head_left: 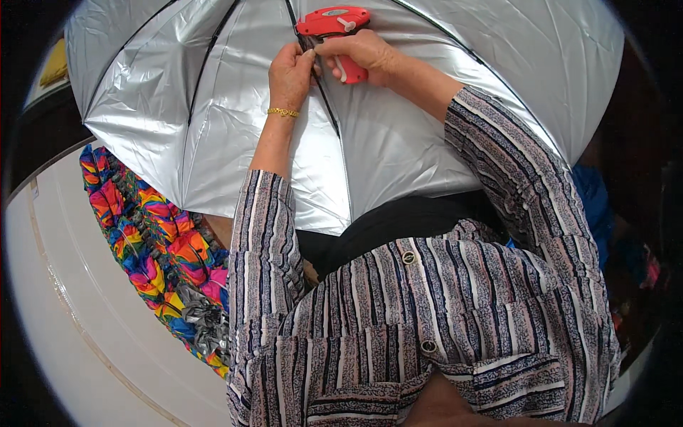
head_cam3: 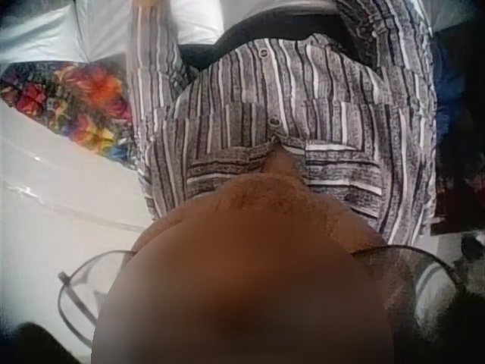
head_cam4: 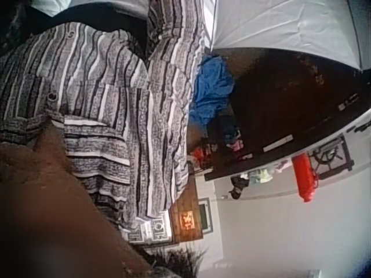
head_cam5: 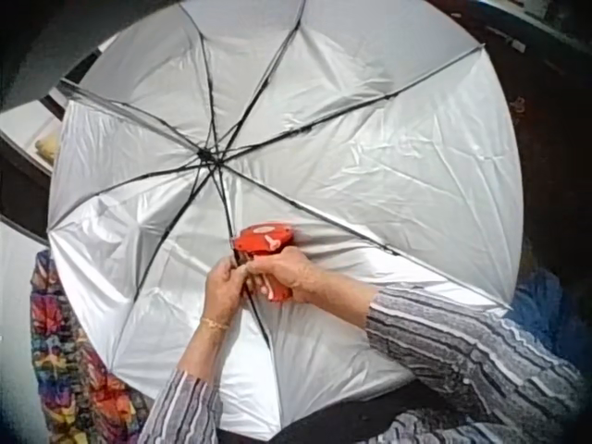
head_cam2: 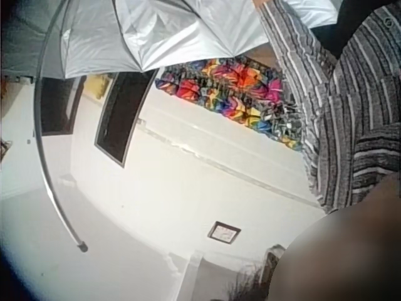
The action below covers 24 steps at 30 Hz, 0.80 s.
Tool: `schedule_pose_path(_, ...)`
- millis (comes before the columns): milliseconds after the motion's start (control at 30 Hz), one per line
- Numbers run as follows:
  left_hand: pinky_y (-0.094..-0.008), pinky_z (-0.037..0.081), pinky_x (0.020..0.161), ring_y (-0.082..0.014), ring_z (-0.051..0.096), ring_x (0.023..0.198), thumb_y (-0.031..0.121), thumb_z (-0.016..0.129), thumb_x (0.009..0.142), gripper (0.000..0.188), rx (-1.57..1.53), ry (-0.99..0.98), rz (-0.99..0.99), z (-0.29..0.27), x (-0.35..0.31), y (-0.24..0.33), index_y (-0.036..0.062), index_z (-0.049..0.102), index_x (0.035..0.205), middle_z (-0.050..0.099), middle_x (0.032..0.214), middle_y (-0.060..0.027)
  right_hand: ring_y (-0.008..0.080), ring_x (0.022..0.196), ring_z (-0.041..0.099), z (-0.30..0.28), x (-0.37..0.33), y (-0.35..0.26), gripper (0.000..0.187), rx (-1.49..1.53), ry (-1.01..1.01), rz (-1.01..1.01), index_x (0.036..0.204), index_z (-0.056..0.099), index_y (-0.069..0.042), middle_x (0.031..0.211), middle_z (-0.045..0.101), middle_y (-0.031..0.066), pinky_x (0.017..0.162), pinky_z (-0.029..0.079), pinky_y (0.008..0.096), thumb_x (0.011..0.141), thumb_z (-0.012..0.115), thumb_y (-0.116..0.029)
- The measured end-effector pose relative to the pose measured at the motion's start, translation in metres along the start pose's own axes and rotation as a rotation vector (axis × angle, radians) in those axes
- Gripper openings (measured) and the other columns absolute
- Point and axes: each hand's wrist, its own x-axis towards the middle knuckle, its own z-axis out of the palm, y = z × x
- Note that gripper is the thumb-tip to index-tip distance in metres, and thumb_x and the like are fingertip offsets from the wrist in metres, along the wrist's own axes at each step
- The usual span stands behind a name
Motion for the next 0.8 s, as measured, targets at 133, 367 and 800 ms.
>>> schedule_pose_path(133,-0.0227,0.042,0.045,-0.0095,0.051,0.049,0.013,0.054,0.085,0.012,-0.014,0.025,-0.032,-0.002,0.001,0.001,0.0011,0.054,0.083,0.057,0.061,-0.0035,0.0187,0.060,0.062,-0.002,-0.002,0.000,0.018,0.181,-0.069,0.005,0.088,0.057,-0.003,0.072,0.061,0.0090,0.055,0.053,0.0315,0.077,0.063,-0.015)
schedule_pose_path(367,-0.0225,0.042,0.045,-0.0097,0.051,0.048,0.014,0.054,0.085,0.012,0.005,0.052,-0.065,-0.004,0.000,0.002,0.0013,0.053,0.083,0.057,0.060,-0.0039,0.0219,0.069,0.064,-0.015,-0.021,0.001,0.025,0.203,-0.078,0.114,0.098,0.054,-0.004,0.081,0.062,0.0115,0.062,0.054,0.0333,0.079,0.063,-0.016)
schedule_pose_path(800,-0.0225,0.041,0.045,-0.0093,0.051,0.050,0.012,0.057,0.083,0.013,-0.039,0.077,-0.063,-0.004,-0.003,0.007,0.0010,0.051,0.085,0.057,0.063,-0.0048,0.0239,0.070,0.064,-0.025,-0.042,0.002,0.024,0.207,-0.017,0.105,0.097,0.053,-0.003,0.083,0.062,0.0135,0.062,0.054,0.0354,0.080,0.063,-0.016)
